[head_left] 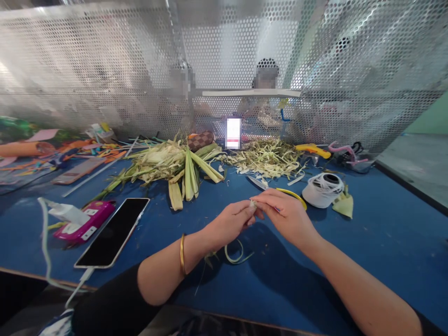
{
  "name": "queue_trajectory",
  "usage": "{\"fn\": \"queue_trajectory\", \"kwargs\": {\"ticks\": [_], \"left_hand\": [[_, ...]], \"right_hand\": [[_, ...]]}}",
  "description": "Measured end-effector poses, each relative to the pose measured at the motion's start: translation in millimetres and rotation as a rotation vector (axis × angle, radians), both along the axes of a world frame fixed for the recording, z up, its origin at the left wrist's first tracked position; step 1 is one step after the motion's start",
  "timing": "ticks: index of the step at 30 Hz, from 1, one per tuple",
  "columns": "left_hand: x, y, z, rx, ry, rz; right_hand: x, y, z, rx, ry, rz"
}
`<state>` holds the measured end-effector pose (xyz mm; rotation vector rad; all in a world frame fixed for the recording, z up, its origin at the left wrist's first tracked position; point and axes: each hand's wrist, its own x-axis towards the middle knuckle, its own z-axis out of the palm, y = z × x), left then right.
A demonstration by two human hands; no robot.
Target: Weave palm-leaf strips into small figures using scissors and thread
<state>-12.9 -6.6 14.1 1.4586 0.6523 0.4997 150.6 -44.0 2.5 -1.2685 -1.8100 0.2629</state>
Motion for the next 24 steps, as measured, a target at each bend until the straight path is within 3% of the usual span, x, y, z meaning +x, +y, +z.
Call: {"fn": "queue_trajectory", "kwargs": {"ticks": [6,13,18,24], "left_hand": [[1,1,1.5,0.065,0.047,0.063],[1,1,-3.2,0.097,0.018,0.023],[0,8,-2.4,0.112,0.084,-0.005],[-2,21,5.5,0.102,0.069,-0.006]], "right_hand": [[0,-1,0.0,0.003,0.02,-0.07],[-7,1,0.8,-0.143,0.281,-0.033],[-2,1,7.5,-0.146,0.341,-0.158],[19,8,15.2,-0.275,0.866,-0.165]]}}
